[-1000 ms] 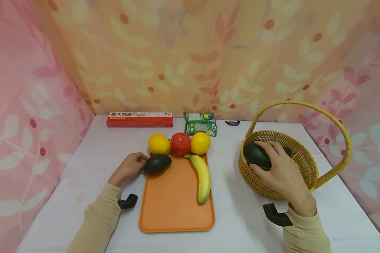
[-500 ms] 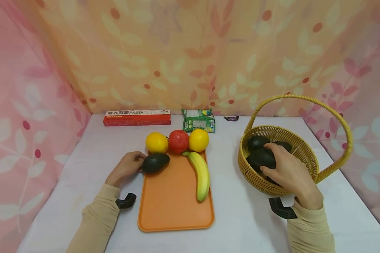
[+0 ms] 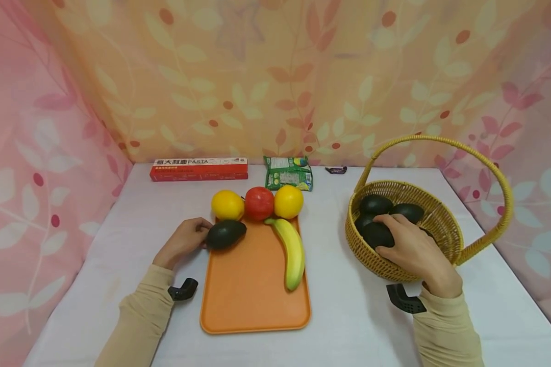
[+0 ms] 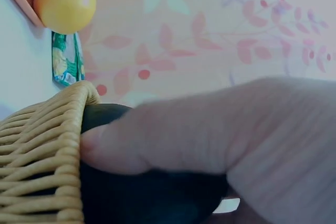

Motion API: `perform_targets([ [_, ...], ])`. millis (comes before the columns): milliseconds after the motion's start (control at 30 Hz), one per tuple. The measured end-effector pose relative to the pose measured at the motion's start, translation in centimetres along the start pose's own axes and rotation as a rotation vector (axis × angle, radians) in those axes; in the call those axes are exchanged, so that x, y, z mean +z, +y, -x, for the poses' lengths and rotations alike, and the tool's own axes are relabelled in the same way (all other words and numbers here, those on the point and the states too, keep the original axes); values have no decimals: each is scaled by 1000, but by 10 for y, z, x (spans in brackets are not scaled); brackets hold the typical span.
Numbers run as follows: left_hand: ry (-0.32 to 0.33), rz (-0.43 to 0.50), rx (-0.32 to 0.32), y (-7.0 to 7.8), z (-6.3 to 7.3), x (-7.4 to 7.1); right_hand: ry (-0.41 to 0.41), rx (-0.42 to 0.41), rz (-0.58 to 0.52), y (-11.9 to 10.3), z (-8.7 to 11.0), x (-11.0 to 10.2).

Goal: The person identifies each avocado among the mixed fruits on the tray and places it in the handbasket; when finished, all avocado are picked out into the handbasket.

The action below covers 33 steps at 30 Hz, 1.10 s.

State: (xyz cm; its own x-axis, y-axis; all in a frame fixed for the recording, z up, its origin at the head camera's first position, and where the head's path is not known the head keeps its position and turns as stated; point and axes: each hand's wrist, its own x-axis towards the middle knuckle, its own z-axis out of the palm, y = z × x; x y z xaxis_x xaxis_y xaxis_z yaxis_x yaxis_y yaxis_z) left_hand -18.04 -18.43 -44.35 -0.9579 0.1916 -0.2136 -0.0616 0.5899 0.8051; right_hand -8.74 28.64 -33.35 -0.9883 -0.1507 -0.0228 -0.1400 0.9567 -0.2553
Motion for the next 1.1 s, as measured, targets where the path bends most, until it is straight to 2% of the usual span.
perform_targets([
  [233,2,-6,-11,-1,0,0,-37,-23,45,0,-4,6],
  [433,5,-10,-13,-1,-1,1,-6,-62,86,0,-1,5],
  [933,5,-13,-6,-3,-2,0,-25,-13,82,-5,0,4],
  [1033,1,-10,1,-3,-2,0,8,-4,99,-8,3,2],
  [1100,3,-5,2,-3,-2,-1,61,-16,108,-14,4,1],
])
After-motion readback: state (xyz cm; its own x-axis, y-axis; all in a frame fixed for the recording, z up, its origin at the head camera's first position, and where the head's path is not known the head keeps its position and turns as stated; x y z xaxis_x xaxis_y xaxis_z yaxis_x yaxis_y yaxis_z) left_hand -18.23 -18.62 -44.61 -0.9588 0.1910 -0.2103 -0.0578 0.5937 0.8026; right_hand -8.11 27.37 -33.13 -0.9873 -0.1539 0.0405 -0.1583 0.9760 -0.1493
